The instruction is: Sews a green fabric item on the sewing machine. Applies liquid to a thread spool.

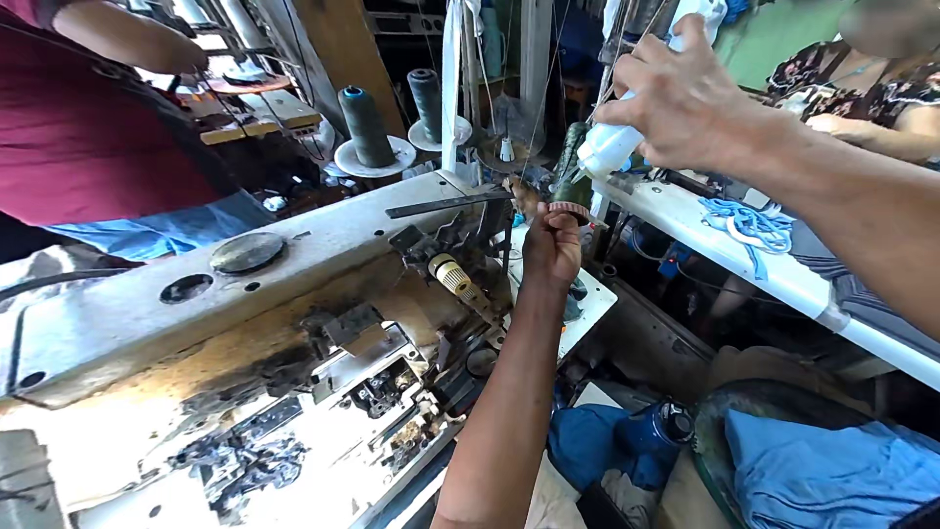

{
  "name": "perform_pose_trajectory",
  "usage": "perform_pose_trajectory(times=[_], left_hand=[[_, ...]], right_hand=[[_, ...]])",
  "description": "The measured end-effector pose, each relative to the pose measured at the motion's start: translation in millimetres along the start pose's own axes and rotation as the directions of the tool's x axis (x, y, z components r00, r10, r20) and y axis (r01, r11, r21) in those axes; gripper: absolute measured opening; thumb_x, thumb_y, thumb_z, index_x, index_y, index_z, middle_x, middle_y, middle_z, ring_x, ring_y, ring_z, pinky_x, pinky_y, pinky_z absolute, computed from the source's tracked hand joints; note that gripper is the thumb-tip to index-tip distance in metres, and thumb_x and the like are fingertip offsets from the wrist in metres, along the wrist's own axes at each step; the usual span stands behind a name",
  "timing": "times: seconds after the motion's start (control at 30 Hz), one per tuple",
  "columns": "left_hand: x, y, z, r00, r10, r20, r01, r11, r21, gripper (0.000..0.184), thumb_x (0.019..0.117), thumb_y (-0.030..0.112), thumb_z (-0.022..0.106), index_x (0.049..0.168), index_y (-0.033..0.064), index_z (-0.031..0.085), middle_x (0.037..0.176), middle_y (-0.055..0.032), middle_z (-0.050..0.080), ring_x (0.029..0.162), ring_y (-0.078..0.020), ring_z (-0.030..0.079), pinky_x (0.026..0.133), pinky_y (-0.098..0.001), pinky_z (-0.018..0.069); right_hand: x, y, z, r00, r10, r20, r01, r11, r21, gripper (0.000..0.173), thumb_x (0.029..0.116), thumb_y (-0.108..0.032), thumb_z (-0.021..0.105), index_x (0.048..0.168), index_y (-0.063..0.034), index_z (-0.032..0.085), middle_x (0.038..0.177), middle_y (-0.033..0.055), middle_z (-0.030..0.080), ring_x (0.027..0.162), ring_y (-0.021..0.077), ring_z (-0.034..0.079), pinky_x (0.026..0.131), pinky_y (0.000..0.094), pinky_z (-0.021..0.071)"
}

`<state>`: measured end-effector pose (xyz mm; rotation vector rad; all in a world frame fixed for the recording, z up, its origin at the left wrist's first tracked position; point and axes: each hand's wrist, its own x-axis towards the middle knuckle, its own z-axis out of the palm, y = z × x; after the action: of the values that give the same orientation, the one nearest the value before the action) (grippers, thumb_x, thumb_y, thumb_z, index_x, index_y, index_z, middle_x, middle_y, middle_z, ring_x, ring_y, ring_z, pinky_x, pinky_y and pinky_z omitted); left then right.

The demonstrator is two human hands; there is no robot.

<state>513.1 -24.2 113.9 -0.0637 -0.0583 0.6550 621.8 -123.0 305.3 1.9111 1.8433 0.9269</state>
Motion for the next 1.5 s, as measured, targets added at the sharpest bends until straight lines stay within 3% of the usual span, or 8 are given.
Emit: perform_pose_trajectory(times=[0.27, 0.43, 0.67, 0.9, 1.0, 1.2, 1.33, 1.5], left_hand=[[-3, 1, -1, 0.998, -0.063, -0.006, 0.063, 0.998, -0.022, 0.026, 0.1121, 0.025, 0.035, 0.094, 0.0154, 0.051, 0.069, 0.0043, 0.053, 0.054, -0.0007, 0.054, 0.055, -0.0108, 0.0491], [-2, 5, -5, 0.994, -0.106, -0.008, 0.106, 0.993, -0.055, 0.024, 0.1113, 0.023, 0.036, 0.095, 0.0143, 0.051, 0.071, 0.0032, 0.053, 0.055, -0.0019, 0.055, 0.055, -0.0109, 0.0498], [-4, 0, -3, 0.998, 0.059, 0.013, -0.059, 0.92, 0.388, 0.023, 0.1109, 0.024, 0.043, 0.095, 0.0118, 0.056, 0.069, 0.0033, 0.055, 0.056, -0.0025, 0.055, 0.057, -0.0142, 0.051], [2, -10, -16, 0.937, 0.253, 0.241, -0.338, 0.48, 0.81, 0.02, 0.107, 0.021, 0.055, 0.099, 0.0046, 0.063, 0.081, -0.0035, 0.062, 0.063, -0.0109, 0.056, 0.062, -0.027, 0.0526], [7, -14, -26, 0.837, 0.32, 0.445, -0.515, 0.181, 0.838, 0.023, 0.1051, 0.022, 0.059, 0.094, 0.003, 0.067, 0.087, -0.0071, 0.059, 0.066, -0.0167, 0.059, 0.063, -0.0336, 0.0562], [-3, -13, -38, 0.639, 0.277, 0.717, -0.65, -0.303, 0.697, 0.02, 0.102, 0.012, 0.063, 0.118, 0.0016, 0.07, 0.118, -0.0146, 0.054, 0.082, -0.0164, 0.063, 0.067, -0.0308, 0.0596], [0, -6, -40, 0.559, 0.209, 0.803, -0.654, -0.485, 0.581, 0.026, 0.1011, 0.006, 0.062, 0.126, 0.0036, 0.069, 0.126, -0.0158, 0.055, 0.107, -0.0196, 0.061, 0.091, -0.0328, 0.0569], [4, -2, -45, 0.507, 0.161, 0.847, -0.695, -0.504, 0.512, 0.034, 0.0995, -0.001, 0.06, 0.131, 0.0079, 0.068, 0.136, -0.0158, 0.051, 0.116, -0.0205, 0.059, 0.097, -0.0332, 0.0558]], right_hand=[[4, 21, 6, 0.988, 0.153, -0.015, -0.152, 0.987, 0.045, 0.053, 0.0803, -0.01, 0.078, 0.131, -0.0189, 0.067, 0.128, 0.0264, 0.057, 0.124, 0.0541, 0.048, 0.099, 0.0803, 0.0293], [-11, 16, 11, 0.995, 0.098, -0.009, -0.098, 0.994, 0.054, 0.053, 0.0801, -0.013, 0.079, 0.131, -0.0239, 0.069, 0.122, 0.0221, 0.06, 0.119, 0.0501, 0.052, 0.098, 0.0763, 0.031], [-26, 33, 24, 0.954, 0.287, 0.085, -0.299, 0.915, 0.27, 0.061, 0.0769, -0.037, 0.086, 0.134, -0.0273, 0.067, 0.127, 0.0197, 0.061, 0.124, 0.0459, 0.054, 0.093, 0.0733, 0.0401], [-37, 43, 25, 0.889, 0.442, 0.122, -0.445, 0.767, 0.462, 0.069, 0.0727, -0.043, 0.091, 0.135, -0.0253, 0.068, 0.131, 0.0156, 0.064, 0.125, 0.0403, 0.057, 0.099, 0.0735, 0.041], [-41, 42, 19, 0.878, 0.468, 0.1, -0.455, 0.751, 0.478, 0.07, 0.0724, -0.042, 0.091, 0.136, -0.0254, 0.068, 0.131, 0.0141, 0.065, 0.125, 0.0387, 0.058, 0.1, 0.0707, 0.0436], [-45, 45, 3, 0.888, 0.438, 0.138, -0.45, 0.768, 0.456, 0.071, 0.0728, -0.04, 0.092, 0.137, -0.0237, 0.067, 0.134, 0.0169, 0.062, 0.126, 0.0407, 0.056, 0.101, 0.0719, 0.0418], [-42, 49, -2, 0.908, 0.392, 0.145, -0.418, 0.859, 0.294, 0.067, 0.0733, -0.038, 0.09, 0.136, -0.0294, 0.067, 0.134, 0.0178, 0.061, 0.128, 0.0449, 0.053, 0.098, 0.0763, 0.0368], [-34, 49, -9, 0.946, 0.284, 0.158, -0.313, 0.929, 0.199, 0.062, 0.0744, -0.035, 0.089, 0.133, -0.0316, 0.067, 0.131, 0.0173, 0.061, 0.128, 0.0458, 0.051, 0.097, 0.0766, 0.0356]])
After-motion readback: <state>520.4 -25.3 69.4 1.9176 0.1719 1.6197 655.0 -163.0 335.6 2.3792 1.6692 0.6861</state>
